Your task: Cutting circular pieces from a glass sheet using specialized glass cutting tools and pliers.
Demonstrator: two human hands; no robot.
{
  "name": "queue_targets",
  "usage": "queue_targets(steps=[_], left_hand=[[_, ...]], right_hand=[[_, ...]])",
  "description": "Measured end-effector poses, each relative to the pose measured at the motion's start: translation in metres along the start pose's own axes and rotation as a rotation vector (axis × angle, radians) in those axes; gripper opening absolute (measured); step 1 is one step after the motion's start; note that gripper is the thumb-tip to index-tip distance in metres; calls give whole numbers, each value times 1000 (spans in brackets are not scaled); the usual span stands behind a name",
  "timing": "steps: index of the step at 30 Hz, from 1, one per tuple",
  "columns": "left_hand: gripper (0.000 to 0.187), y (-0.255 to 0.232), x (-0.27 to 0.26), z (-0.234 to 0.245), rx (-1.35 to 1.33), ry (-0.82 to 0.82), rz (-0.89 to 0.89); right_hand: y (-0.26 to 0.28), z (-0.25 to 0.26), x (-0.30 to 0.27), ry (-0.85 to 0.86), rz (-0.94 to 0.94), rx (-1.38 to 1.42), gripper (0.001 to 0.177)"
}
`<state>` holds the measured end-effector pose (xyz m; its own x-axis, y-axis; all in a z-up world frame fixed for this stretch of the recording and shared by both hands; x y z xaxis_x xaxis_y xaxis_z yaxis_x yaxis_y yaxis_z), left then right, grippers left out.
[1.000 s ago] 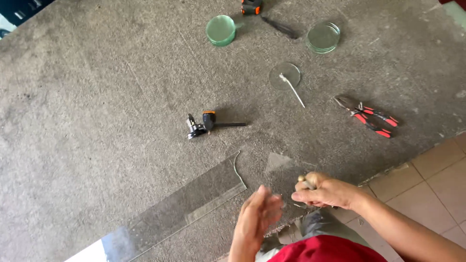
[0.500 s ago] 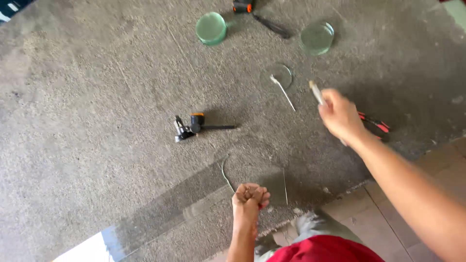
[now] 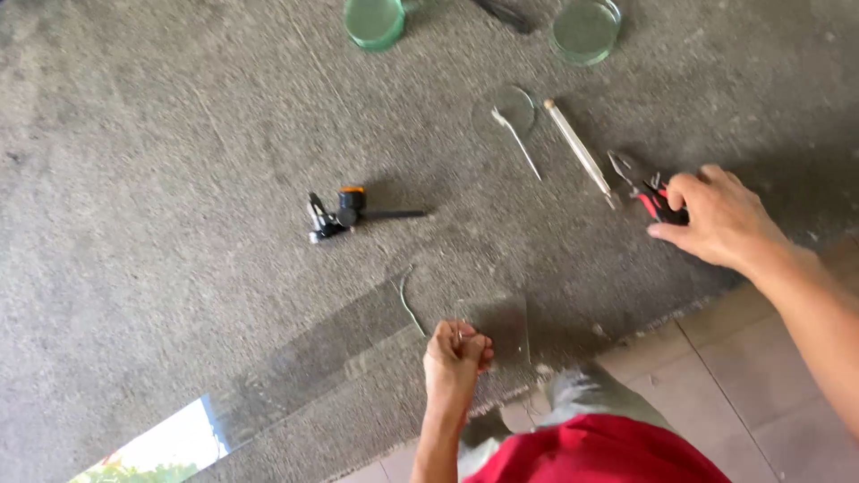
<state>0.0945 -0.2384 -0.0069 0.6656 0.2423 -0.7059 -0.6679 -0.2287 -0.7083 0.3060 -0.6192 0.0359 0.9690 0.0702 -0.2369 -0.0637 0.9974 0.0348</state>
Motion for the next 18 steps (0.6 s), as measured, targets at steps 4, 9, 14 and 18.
queue_targets(steps=[4,9,14,18], left_hand=[[13,6,2,0,28,71,-83],[18,-1,5,-12,162,226,-86],[53,-80,-39,-15,863,-76,-668],[63,-76,-19,-12,934,-61,-623]], right_hand=[[18,26,-27,-53,67,74,38],[22,18,-131,-173,-147,253,20],[66,-57,-288,-146,-241,933,5],[102,-115,-346,-5,-387,831,8]])
Point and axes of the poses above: each hand's wrist, its own x-axis towards the middle knuckle, its own z-axis out of the back of the hand, y = z × x, the point moved 8 cm from there along x, towards the middle knuckle, and after that the axes turned 4 degrees about -x, right-handed, at the moved point
